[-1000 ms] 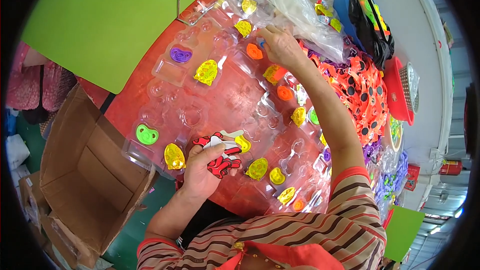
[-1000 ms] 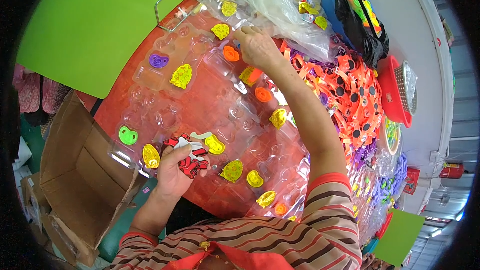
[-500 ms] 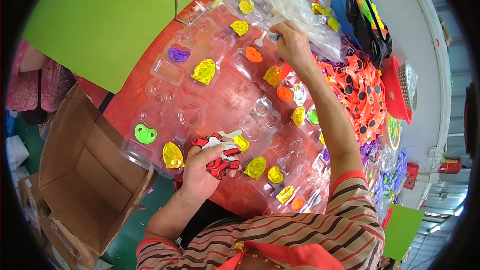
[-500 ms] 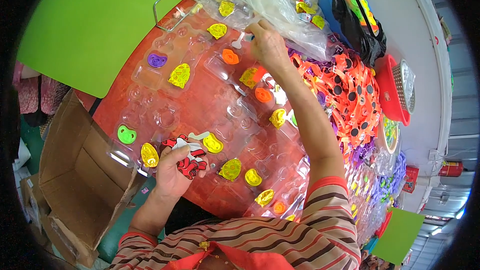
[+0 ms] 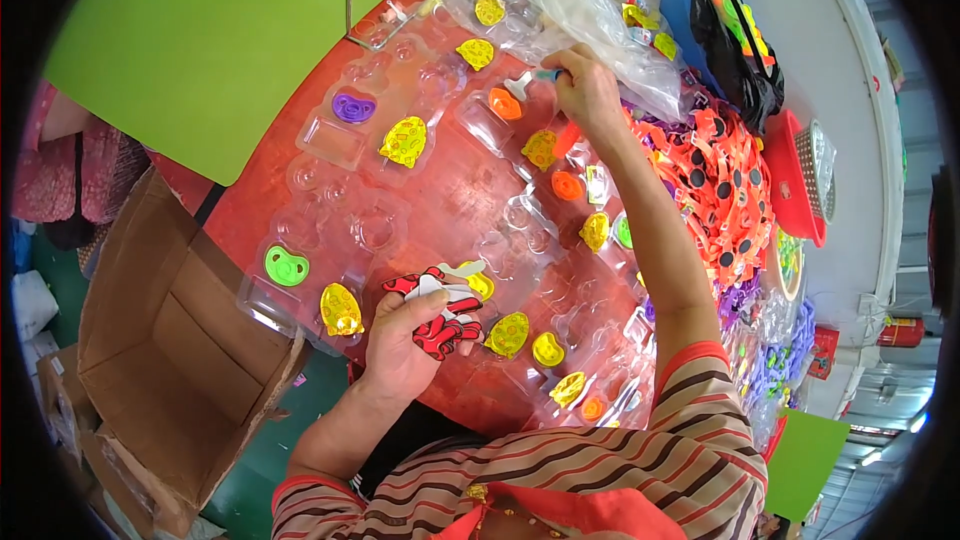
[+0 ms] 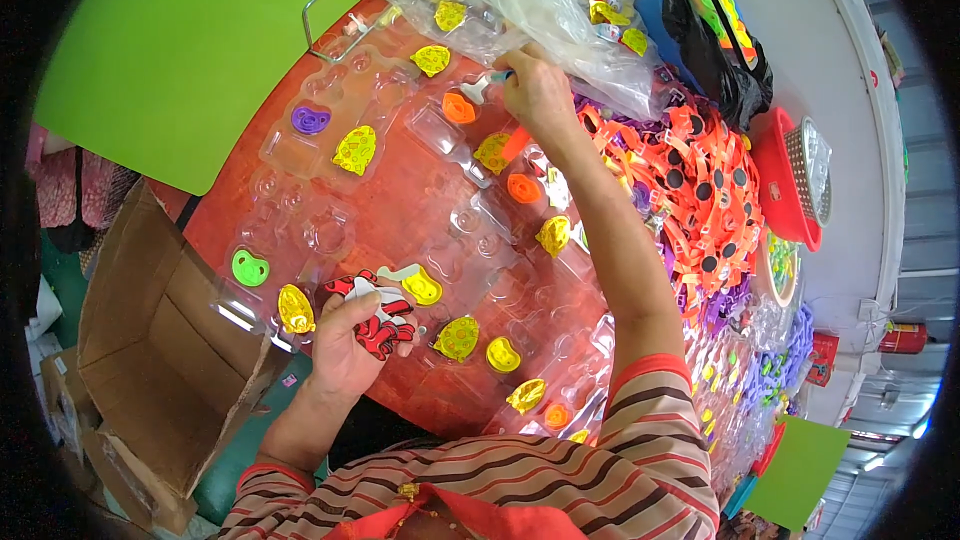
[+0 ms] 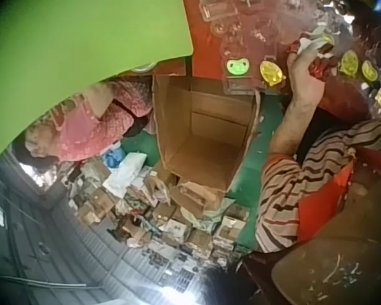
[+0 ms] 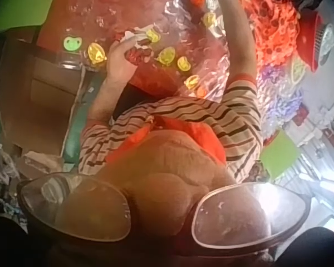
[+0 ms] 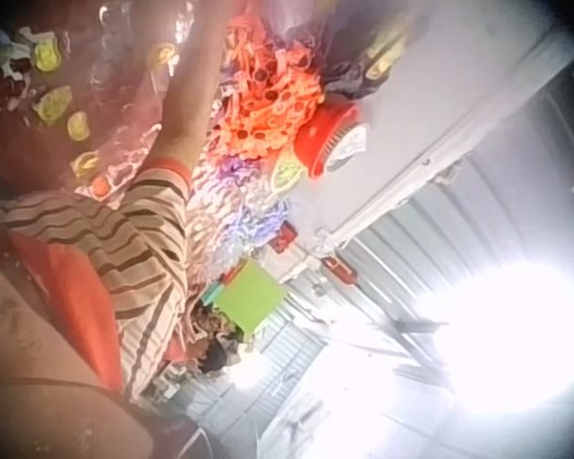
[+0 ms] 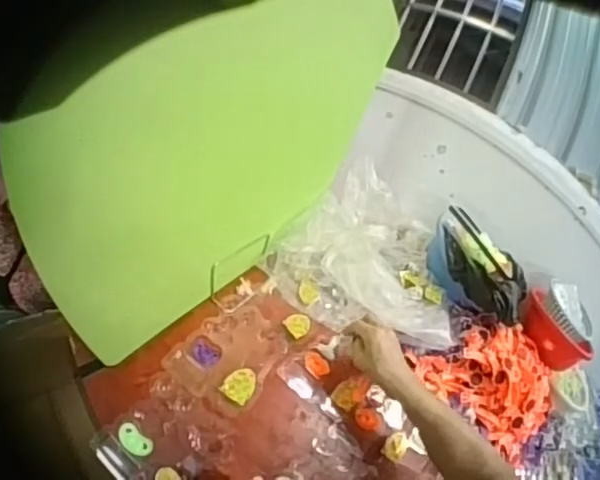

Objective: Assembling small plastic toy components into a blister pack or mold on a workbench.

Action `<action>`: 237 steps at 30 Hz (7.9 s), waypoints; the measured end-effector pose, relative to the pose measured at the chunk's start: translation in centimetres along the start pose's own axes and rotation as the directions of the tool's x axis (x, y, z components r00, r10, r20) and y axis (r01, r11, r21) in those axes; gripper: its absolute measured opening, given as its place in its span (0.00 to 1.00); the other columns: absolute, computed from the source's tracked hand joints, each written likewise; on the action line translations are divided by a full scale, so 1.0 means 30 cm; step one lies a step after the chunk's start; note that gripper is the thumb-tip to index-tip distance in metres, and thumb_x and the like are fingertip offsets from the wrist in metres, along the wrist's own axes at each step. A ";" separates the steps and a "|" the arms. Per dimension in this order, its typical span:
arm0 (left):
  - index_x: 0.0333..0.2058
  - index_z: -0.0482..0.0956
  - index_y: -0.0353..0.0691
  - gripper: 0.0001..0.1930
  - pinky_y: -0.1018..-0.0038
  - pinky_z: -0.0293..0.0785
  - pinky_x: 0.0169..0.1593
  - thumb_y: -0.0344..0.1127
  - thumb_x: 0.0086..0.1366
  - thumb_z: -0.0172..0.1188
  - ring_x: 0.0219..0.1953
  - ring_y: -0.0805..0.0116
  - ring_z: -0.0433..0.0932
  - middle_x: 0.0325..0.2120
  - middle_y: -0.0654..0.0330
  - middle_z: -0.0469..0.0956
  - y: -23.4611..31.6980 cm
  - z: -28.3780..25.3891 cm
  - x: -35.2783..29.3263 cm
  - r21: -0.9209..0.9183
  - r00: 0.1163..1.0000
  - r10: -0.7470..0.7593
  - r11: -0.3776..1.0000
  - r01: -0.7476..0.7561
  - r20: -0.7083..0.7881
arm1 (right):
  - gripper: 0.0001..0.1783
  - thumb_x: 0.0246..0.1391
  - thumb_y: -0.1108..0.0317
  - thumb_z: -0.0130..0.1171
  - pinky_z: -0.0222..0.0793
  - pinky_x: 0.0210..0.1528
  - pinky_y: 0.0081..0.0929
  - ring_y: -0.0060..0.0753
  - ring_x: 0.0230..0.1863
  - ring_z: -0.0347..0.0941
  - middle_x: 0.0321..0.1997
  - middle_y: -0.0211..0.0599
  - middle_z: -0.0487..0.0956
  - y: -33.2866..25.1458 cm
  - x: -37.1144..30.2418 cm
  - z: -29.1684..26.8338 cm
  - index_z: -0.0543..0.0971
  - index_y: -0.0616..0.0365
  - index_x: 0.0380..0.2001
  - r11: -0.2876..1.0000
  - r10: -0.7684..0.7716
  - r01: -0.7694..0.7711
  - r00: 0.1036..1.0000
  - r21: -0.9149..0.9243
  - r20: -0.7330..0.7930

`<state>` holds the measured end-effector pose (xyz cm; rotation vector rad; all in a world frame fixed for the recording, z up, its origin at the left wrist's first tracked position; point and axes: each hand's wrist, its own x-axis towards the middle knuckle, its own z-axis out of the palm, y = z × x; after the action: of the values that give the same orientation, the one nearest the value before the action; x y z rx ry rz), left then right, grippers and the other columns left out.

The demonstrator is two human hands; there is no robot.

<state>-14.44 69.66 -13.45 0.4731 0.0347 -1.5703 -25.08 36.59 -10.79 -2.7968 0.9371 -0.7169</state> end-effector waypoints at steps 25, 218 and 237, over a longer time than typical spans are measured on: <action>0.42 0.74 0.32 0.13 0.73 0.72 0.25 0.33 0.63 0.52 0.27 0.65 0.78 0.33 0.54 0.79 0.031 0.070 0.055 0.027 0.984 0.170 0.985 -0.172 0.044 | 0.11 0.56 0.70 0.55 0.63 0.34 0.16 0.15 0.32 0.68 0.32 0.27 0.77 -0.459 -0.272 -0.156 0.77 0.61 0.41 0.304 -0.050 -0.738 0.619 0.603 0.783; 0.40 0.75 0.35 0.11 0.77 0.68 0.19 0.35 0.63 0.53 0.20 0.68 0.77 0.29 0.56 0.79 0.272 0.028 0.005 0.233 0.968 0.244 0.946 -0.224 -0.062 | 0.09 0.54 0.66 0.58 0.60 0.26 0.19 0.15 0.25 0.65 0.22 0.26 0.71 -0.593 -0.085 -0.144 0.78 0.62 0.32 0.760 -0.136 -0.263 0.830 0.595 0.541; 0.40 0.72 0.36 0.11 0.71 0.63 0.16 0.33 0.61 0.49 0.18 0.64 0.72 0.26 0.55 0.76 0.162 0.043 -0.045 0.204 0.955 0.219 0.963 -0.177 -0.201 | 0.12 0.53 0.64 0.52 0.70 0.39 0.42 0.53 0.37 0.75 0.33 0.49 0.78 -0.020 -0.046 -0.209 0.78 0.60 0.33 0.954 0.159 -0.164 0.986 0.252 0.038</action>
<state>-10.16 70.19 -10.55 0.7741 0.0122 -1.3222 -28.64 38.20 -5.67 -2.4681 0.9801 -0.7311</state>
